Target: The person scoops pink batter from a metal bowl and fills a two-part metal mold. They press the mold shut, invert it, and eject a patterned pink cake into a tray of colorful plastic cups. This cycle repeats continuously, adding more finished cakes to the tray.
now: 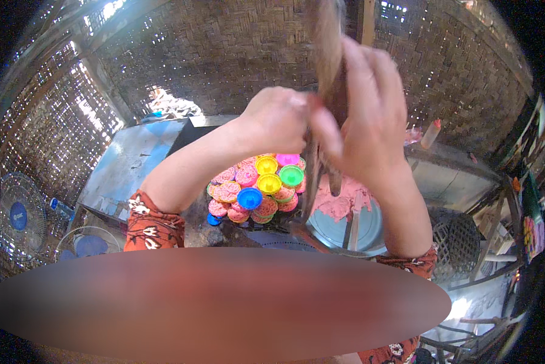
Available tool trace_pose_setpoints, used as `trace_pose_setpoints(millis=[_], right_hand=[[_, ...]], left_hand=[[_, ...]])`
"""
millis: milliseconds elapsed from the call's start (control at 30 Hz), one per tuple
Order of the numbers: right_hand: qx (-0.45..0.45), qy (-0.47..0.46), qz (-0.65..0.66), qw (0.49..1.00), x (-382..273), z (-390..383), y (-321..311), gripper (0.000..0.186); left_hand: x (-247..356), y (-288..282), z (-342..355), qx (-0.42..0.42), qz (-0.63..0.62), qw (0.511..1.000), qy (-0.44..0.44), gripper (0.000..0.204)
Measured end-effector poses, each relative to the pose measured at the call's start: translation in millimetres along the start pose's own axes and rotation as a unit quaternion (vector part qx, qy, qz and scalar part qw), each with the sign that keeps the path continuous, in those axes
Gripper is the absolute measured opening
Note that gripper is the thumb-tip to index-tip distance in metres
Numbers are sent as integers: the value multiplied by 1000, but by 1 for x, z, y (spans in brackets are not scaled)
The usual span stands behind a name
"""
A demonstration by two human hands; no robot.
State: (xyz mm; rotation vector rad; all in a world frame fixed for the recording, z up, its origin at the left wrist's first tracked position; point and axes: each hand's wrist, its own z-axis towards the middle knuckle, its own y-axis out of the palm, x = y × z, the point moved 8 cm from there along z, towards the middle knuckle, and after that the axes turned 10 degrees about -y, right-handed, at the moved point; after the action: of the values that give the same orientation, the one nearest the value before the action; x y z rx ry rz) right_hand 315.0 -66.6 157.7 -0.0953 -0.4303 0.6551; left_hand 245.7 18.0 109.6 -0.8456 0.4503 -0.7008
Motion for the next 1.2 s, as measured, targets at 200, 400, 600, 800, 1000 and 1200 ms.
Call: trace_pose_setpoints(millis=[200, 400, 600, 800, 1000, 1200], right_hand=[[-170, 23, 344, 923, -41, -46, 3, 39], [-50, 284, 467, 836, 9, -99, -24, 53], [366, 313, 349, 804, 67, -138, -91, 43], [456, 258, 479, 704, 32, -140, 0, 29], [-152, 286, 325, 888, 41, -230, 101, 53], [-601, 457, 52, 654, 35, -479, 111, 61]], left_hand=[[18, 20, -53, -261, -15, 965, -36, 18], [16, -8, -85, -154, 7, 988, 18, 11], [-82, 27, -114, -115, -499, 855, -84, 26], [-57, 6, -76, 66, -793, 605, 20, 31], [-115, -37, -148, 275, -772, 572, -22, 34], [-141, -57, -236, 395, -756, 519, -64, 33]])
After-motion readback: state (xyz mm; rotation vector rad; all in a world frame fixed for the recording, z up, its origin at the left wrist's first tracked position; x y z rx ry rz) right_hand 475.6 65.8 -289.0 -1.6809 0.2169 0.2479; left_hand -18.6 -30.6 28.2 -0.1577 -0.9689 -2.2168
